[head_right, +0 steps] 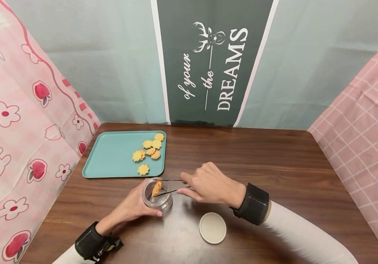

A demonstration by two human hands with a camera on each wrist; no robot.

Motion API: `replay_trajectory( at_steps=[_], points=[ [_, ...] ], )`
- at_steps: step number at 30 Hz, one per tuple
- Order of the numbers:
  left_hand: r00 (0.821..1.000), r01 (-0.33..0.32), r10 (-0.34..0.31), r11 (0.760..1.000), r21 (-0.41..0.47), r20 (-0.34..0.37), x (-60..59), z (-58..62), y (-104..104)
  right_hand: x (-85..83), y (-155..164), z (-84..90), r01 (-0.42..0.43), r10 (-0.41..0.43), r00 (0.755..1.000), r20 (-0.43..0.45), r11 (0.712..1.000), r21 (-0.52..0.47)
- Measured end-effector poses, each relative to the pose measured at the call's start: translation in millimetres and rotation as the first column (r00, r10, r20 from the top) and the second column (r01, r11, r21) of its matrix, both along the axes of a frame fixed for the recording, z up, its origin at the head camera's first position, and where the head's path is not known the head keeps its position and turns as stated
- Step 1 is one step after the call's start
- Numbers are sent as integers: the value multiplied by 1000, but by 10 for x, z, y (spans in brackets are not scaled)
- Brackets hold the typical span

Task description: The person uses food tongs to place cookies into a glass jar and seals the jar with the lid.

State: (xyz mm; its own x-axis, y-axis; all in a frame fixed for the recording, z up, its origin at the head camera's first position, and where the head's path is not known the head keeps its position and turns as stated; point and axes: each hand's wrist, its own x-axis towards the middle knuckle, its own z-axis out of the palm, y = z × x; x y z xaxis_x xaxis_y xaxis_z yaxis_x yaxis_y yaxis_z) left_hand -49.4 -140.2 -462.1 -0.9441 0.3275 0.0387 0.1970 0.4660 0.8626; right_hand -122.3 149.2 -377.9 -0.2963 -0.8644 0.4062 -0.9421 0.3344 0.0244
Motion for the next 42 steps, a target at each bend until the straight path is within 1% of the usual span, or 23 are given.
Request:
replay_trajectory(
  at_steps=[4,9,13,18,24,29,42],
  points=[
    [1000,-4,4,1000,-7,4,1,5,0,6,-4,5,9,-9,1000,4,1000,8],
    [1000,-16,16,1000,-25,5,4,13,1,12,-6,1,17,-18,999,49,1000,14],
    [1000,-14,14,1000,-26,6,4,8,-1,18,-11,-5,33,-35,996,87,999,23],
    [1000,-4,4,1000,-14,4,-5,-1,-9,27,-28,-12,59,-63,988,143,998,31],
    [1000,16,-15,1000,14,-16,-12,-7,-14,33,-54,12,94,-96,978,183,995,20],
    [999,30,-29,999,20,-32,-10,-16,-15,43,-57,27,110,-114,970,216,994,28],
    [999,37,-37,999,37,-11,-11,-3,-9,70,-42,35,129,-146,942,303,989,75]
  ],
)
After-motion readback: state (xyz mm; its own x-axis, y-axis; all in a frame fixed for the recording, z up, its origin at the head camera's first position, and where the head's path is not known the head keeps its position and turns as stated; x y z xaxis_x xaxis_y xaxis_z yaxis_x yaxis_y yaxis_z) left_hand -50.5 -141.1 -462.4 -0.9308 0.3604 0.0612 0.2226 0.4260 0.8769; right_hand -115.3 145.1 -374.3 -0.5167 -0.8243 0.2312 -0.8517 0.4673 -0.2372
